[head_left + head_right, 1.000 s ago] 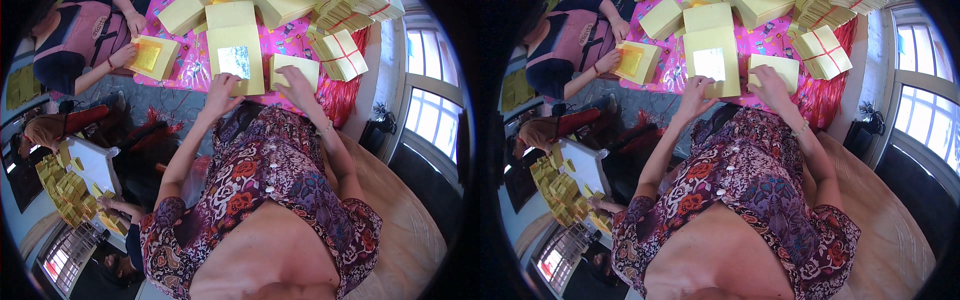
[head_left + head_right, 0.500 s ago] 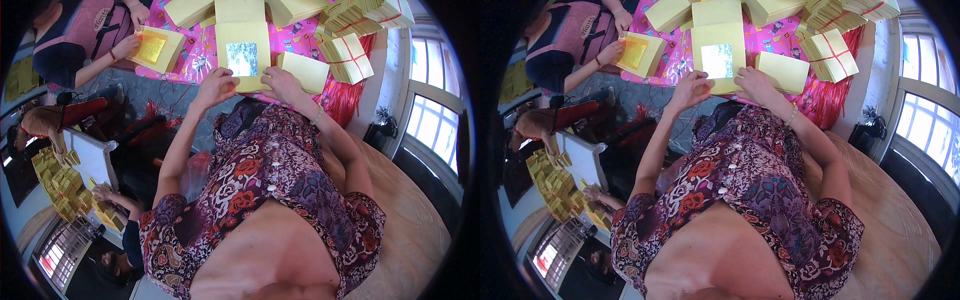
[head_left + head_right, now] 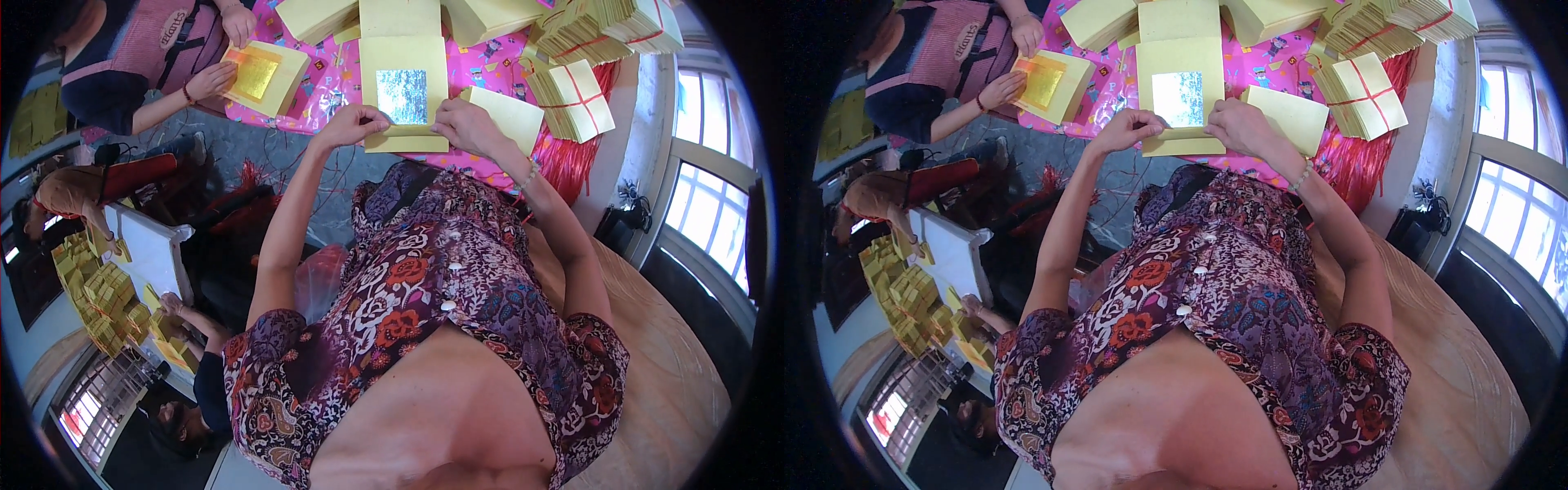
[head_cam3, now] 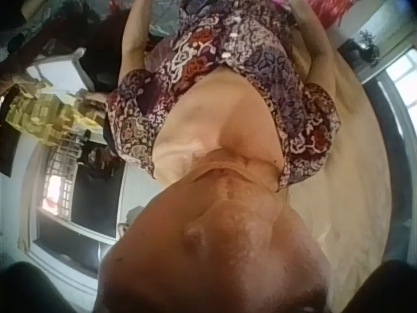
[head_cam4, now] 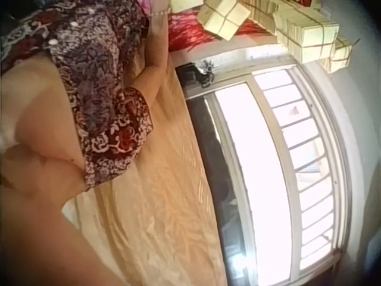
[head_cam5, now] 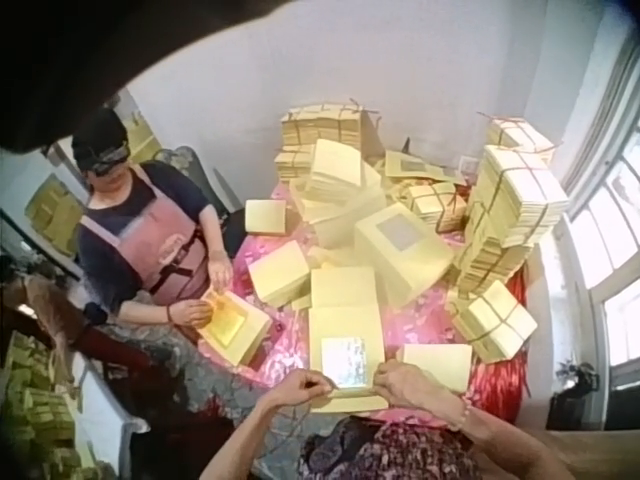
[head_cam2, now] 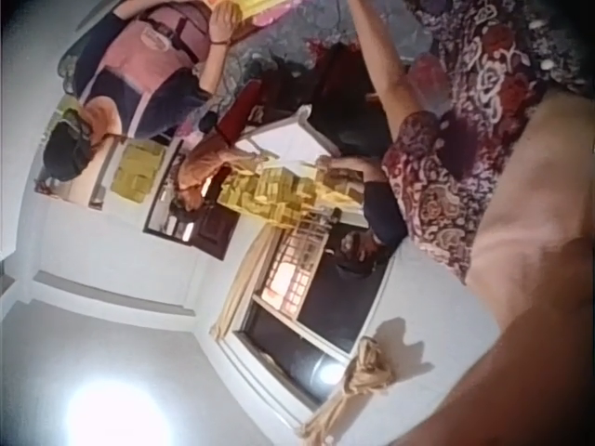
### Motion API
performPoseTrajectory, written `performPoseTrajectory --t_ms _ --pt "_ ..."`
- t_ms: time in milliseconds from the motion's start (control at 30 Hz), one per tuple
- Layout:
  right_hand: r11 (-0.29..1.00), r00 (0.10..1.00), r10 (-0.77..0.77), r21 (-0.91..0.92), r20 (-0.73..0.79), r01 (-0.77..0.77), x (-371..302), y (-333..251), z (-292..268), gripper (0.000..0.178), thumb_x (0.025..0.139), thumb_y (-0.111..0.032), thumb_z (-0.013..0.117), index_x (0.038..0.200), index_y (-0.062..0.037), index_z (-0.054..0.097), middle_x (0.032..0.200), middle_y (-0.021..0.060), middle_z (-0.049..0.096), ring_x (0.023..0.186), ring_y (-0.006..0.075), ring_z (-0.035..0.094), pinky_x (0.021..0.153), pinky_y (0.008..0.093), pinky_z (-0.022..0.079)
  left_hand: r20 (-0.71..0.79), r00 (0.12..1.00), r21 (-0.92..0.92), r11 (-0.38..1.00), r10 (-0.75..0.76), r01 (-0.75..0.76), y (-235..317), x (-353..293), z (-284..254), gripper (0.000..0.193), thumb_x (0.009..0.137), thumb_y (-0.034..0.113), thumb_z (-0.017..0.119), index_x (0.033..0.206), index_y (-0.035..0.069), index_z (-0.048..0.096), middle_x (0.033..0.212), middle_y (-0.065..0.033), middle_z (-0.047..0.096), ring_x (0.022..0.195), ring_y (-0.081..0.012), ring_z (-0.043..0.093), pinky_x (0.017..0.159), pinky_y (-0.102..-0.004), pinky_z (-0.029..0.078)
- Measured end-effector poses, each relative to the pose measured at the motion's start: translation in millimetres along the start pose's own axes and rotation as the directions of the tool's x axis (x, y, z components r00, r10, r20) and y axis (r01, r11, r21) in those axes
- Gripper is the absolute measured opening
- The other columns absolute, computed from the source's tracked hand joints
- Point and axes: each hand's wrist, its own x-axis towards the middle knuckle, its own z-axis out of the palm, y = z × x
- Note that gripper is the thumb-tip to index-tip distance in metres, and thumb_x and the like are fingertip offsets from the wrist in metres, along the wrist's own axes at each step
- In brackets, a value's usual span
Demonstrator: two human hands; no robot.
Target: Folding and stacking yellow joss paper sheets at a workshop table.
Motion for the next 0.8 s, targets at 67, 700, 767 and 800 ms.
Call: performPoseTrajectory --t_ms 67,700,767,800 --pt "1.000 1.000 -0.005 -0.008 0.004 0.005 1.1 -2.5 -1.7 0.022 0.090 -0.025 0.061 0.085 -0.0034 0.064 0.089 0.0109 0.058 0.089 0.0303 0.060 0.077 0.0415 0.050 -0.011 1.000 0.023 0.999 0.029 -0.029 -6.8 0.3 -0.5 0.017 0.093 0.018 0.065 0.099 0.002 0.071 0.083 0.0030 0.067 0.076 -0.0037 0.054 0.067 -0.0230 0.045" --pt "0.953 0.997 -0.065 -0.299 -0.039 0.051 -4.9 -24.9 10.3 0.058 0.063 -0.041 0.083 0.101 -0.0046 0.057 0.097 0.0099 0.054 0.090 0.0262 0.058 0.076 0.0379 0.052 -0.079 0.996 0.101 0.994 0.049 -0.041 2.8 -7.4 5.7 0.017 0.091 0.018 0.066 0.096 0.002 0.070 0.087 -0.0001 0.069 0.078 -0.0068 0.058 0.070 -0.0251 0.047" --pt "0.965 0.998 -0.062 -0.258 -0.024 0.053 -5.3 -23.1 6.3 0.053 0.066 -0.038 0.081 0.100 -0.0044 0.058 0.096 0.0104 0.054 0.089 0.0271 0.059 0.075 0.0387 0.053 -0.075 0.997 0.154 0.988 0.034 -0.022 6.5 -7.0 5.5 0.016 0.091 0.018 0.066 0.095 0.003 0.070 0.087 0.0000 0.069 0.077 -0.0071 0.058 0.070 -0.0254 0.047" --pt "0.973 0.998 -0.060 -0.226 -0.004 0.058 -4.9 -23.0 5.2 0.047 0.069 -0.035 0.079 0.099 -0.0042 0.058 0.095 0.0110 0.055 0.087 0.0279 0.061 0.073 0.0396 0.053 -0.076 0.997 0.153 0.988 0.035 -0.024 6.0 -7.3 5.7 0.016 0.091 0.018 0.066 0.095 0.003 0.070 0.087 0.0000 0.069 0.077 -0.0071 0.058 0.070 -0.0254 0.047"
